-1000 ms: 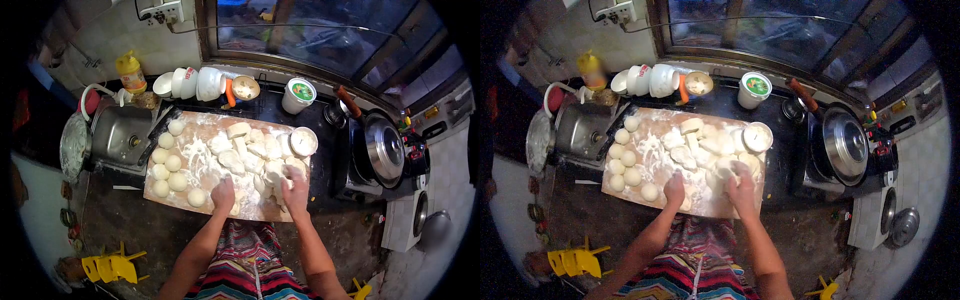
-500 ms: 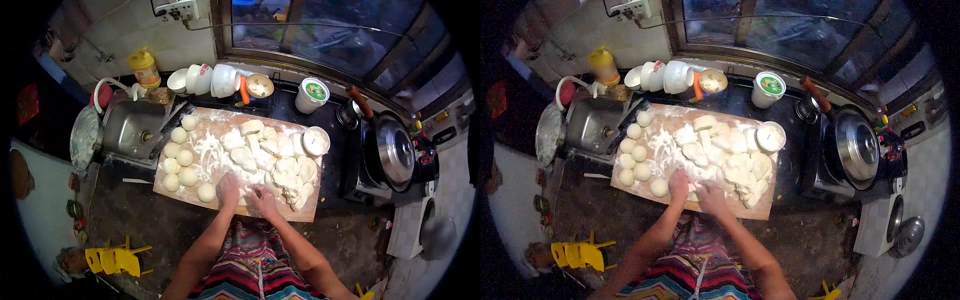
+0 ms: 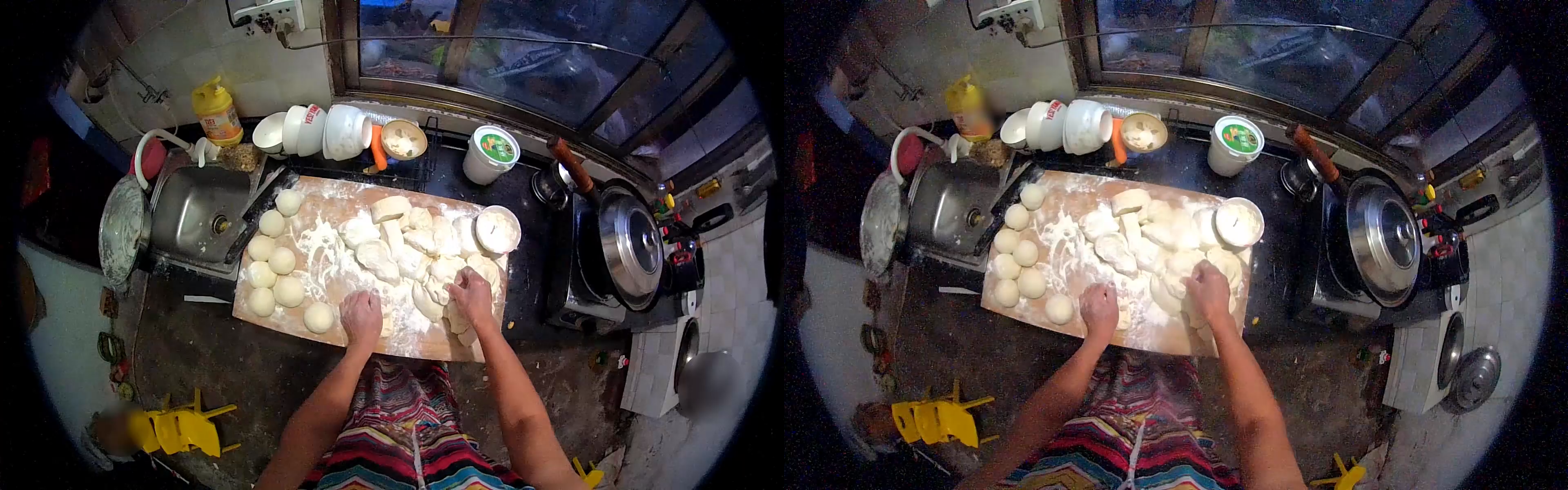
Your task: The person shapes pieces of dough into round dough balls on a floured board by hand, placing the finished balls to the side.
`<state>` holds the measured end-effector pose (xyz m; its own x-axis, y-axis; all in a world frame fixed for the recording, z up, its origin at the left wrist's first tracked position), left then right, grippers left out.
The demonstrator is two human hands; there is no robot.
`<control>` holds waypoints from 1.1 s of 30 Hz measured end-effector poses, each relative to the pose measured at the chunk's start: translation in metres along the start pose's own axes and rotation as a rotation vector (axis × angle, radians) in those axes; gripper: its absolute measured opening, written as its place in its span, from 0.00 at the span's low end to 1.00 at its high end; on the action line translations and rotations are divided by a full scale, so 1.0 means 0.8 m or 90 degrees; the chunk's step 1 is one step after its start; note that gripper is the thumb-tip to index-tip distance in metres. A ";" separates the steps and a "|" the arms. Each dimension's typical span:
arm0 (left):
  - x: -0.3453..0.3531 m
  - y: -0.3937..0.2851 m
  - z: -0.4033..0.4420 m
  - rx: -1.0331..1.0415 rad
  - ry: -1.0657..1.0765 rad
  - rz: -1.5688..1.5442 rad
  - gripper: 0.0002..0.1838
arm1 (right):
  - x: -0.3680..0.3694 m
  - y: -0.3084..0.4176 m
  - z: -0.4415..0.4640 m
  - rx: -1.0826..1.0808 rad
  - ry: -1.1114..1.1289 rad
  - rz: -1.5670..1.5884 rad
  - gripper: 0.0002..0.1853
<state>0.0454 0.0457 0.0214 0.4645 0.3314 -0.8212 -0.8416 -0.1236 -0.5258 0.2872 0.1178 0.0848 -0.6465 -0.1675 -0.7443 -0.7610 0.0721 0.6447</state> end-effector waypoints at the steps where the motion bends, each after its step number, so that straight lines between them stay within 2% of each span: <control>1: 0.005 0.004 0.000 0.015 -0.005 0.012 0.12 | 0.004 -0.008 0.004 -0.011 0.017 0.036 0.10; 2: 0.009 0.009 0.002 0.031 -0.010 0.022 0.12 | 0.001 -0.018 0.002 -0.035 0.025 0.025 0.10; 4: 0.009 0.028 0.009 -0.084 0.147 -0.114 0.12 | -0.022 -0.002 -0.014 -0.084 0.049 0.000 0.11; 5: 0.010 0.037 0.013 -0.146 0.221 -0.183 0.12 | -0.035 0.011 -0.023 -0.044 0.012 0.013 0.12; 7: 0.010 0.053 0.013 -0.288 0.269 -0.386 0.13 | -0.057 0.053 -0.057 0.044 -0.056 0.041 0.12; 8: 0.013 0.057 0.016 -0.354 0.289 -0.489 0.13 | -0.047 0.065 -0.071 0.055 -0.038 0.124 0.13; 10: 0.010 0.047 0.025 -0.087 0.246 -0.105 0.12 | 0.033 0.048 -0.080 -0.133 0.047 0.187 0.14; 11: 0.010 0.038 0.026 0.046 0.216 0.086 0.12 | 0.050 0.079 -0.087 -0.093 0.128 0.140 0.16; 12: 0.006 0.026 0.020 0.039 0.192 0.084 0.13 | 0.083 0.075 -0.088 -0.293 0.070 0.064 0.20; 15: -0.018 -0.023 -0.021 0.021 0.120 0.075 0.21 | 0.135 0.069 -0.101 -0.083 0.152 0.218 0.21; 18: -0.018 -0.024 -0.063 0.049 0.113 0.052 0.27 | 0.135 0.053 -0.120 -0.161 0.202 0.148 0.20; 21: 0.005 -0.012 -0.008 0.060 0.132 0.099 0.27 | 0.129 0.038 -0.109 -0.113 0.135 0.207 0.19; 22: 0.003 -0.018 0.020 0.020 0.131 0.099 0.27 | 0.099 0.066 -0.099 0.093 0.229 0.235 0.21; 24: 0.011 -0.015 0.039 0.020 0.095 0.108 0.26 | 0.106 0.065 -0.089 -0.184 0.071 0.107 0.22; 26: 0.008 -0.014 0.037 0.037 0.049 0.102 0.25 | 0.157 0.024 -0.080 -0.073 0.185 0.293 0.22; 27: 0.013 -0.009 0.026 0.047 0.092 0.091 0.25 | 0.183 0.004 -0.077 -0.006 0.228 0.379 0.22; 29: 0.025 0.009 -0.016 0.069 0.185 0.070 0.24 | 0.137 0.062 -0.084 0.276 0.262 0.549 0.21; 32: -0.038 -0.024 -0.053 -0.248 0.294 -0.400 0.24 | 0.130 0.057 -0.118 -0.025 0.135 0.332 0.20; 33: -0.035 -0.025 -0.054 -0.229 0.238 -0.336 0.24 | 0.135 0.055 -0.130 -0.087 0.122 0.268 0.20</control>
<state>0.0613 -0.0017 0.0453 0.8994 0.0995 -0.4258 -0.3673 -0.3564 -0.8591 0.1894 0.0002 0.0508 -0.8655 -0.3305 -0.3765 -0.4129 0.0449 0.9097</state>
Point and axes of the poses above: each hand's wrist, its own z-axis towards the middle knuckle, its own x-axis out of the palm, y = z × x, the point moved 2 cm from there along z, towards the middle knuckle, and after that the axes turned 4 degrees about y, right-handed, at the moved point
